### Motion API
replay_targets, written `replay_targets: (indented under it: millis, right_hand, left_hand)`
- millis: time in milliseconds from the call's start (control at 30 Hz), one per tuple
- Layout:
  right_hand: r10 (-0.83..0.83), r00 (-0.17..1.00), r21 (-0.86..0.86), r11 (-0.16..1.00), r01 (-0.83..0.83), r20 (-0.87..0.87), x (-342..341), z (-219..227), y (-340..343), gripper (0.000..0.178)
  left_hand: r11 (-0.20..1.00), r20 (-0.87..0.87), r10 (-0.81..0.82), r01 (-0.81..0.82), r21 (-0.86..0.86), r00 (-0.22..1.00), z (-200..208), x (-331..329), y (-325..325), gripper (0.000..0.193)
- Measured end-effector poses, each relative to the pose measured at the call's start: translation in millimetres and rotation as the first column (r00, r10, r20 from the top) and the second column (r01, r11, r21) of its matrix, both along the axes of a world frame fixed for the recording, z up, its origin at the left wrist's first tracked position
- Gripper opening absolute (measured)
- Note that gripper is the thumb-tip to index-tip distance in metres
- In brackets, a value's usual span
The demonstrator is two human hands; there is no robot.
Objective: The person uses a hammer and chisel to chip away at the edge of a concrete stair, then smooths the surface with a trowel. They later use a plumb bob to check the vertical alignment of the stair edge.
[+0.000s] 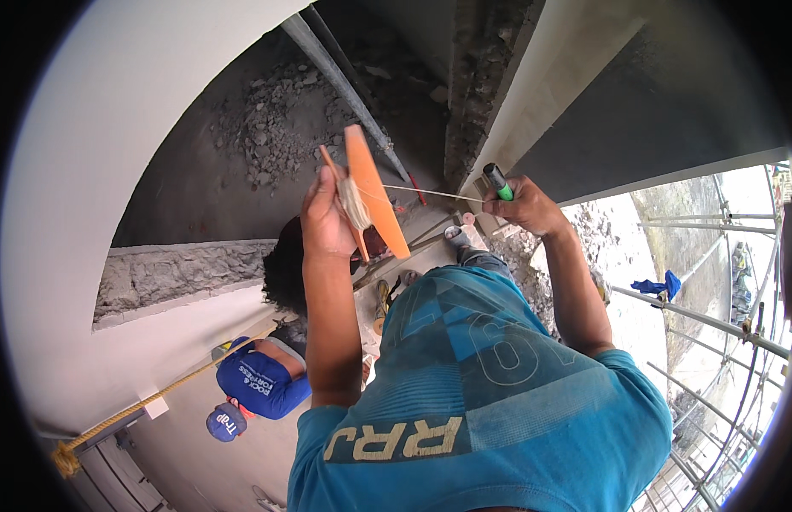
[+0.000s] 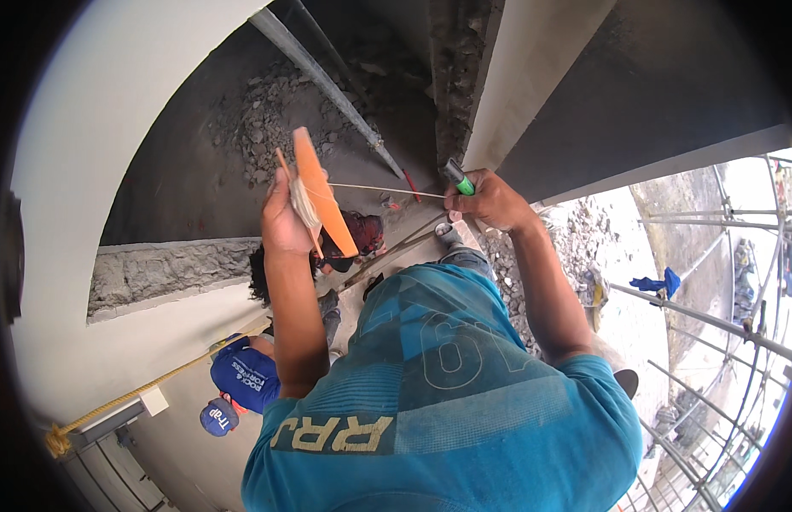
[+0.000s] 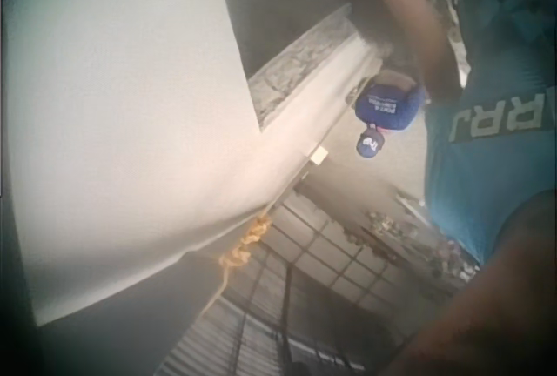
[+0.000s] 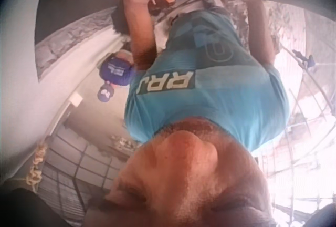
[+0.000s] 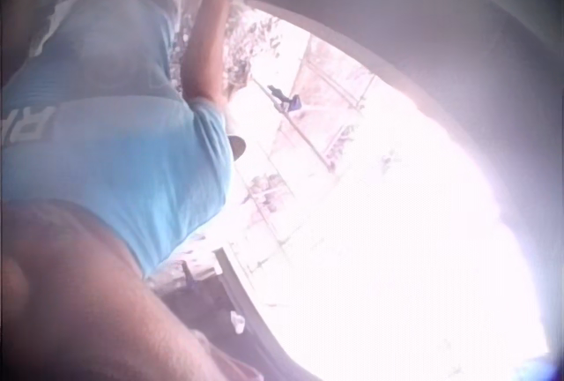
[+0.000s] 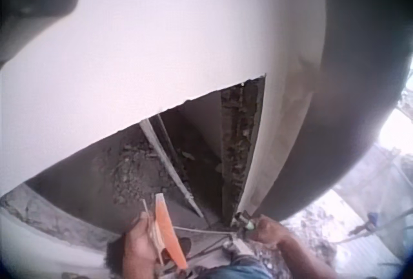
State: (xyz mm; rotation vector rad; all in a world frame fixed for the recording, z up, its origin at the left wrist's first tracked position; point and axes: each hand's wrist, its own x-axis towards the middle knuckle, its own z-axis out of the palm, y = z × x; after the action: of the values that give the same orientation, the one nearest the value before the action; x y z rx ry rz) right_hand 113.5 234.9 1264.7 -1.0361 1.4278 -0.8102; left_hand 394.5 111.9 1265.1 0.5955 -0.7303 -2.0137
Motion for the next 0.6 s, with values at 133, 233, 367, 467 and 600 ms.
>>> replay_targets:
  millis: [133,233,367,467,600]
  right_hand:
    - [-0.07,0.997,-0.198,0.977,0.074,0.027,-13.3,-25.9,-12.7,0.011]
    - [-0.024,1.0,-0.112,0.993,0.022,-0.015,-0.4,-24.0,-15.1,0.011]
    - [0.026,1.0,-0.135,0.991,-0.023,0.017,5.2,-39.5,-7.5,0.012]
    - [0.02,1.0,-0.136,0.991,-0.017,0.022,12.1,-43.8,-6.6,0.012]
    - [-0.087,0.996,-0.221,0.971,0.087,0.007,9.3,-50.5,-24.9,0.012]
  left_hand:
    - [0.494,0.868,-0.043,0.766,-0.411,0.494,15.7,-20.3,-5.7,0.037]
    - [0.4,0.875,0.415,0.814,-0.421,0.249,-6.1,-24.5,0.8,0.034]
    - [0.633,0.643,0.722,0.133,-0.763,0.255,-13.3,-19.0,-18.6,0.035]
    - [0.84,0.256,0.536,-0.477,-0.258,0.805,14.3,-31.0,-19.1,0.033]
    - [0.973,0.185,-0.07,0.108,-0.202,0.98,23.8,-10.4,-13.4,0.032]
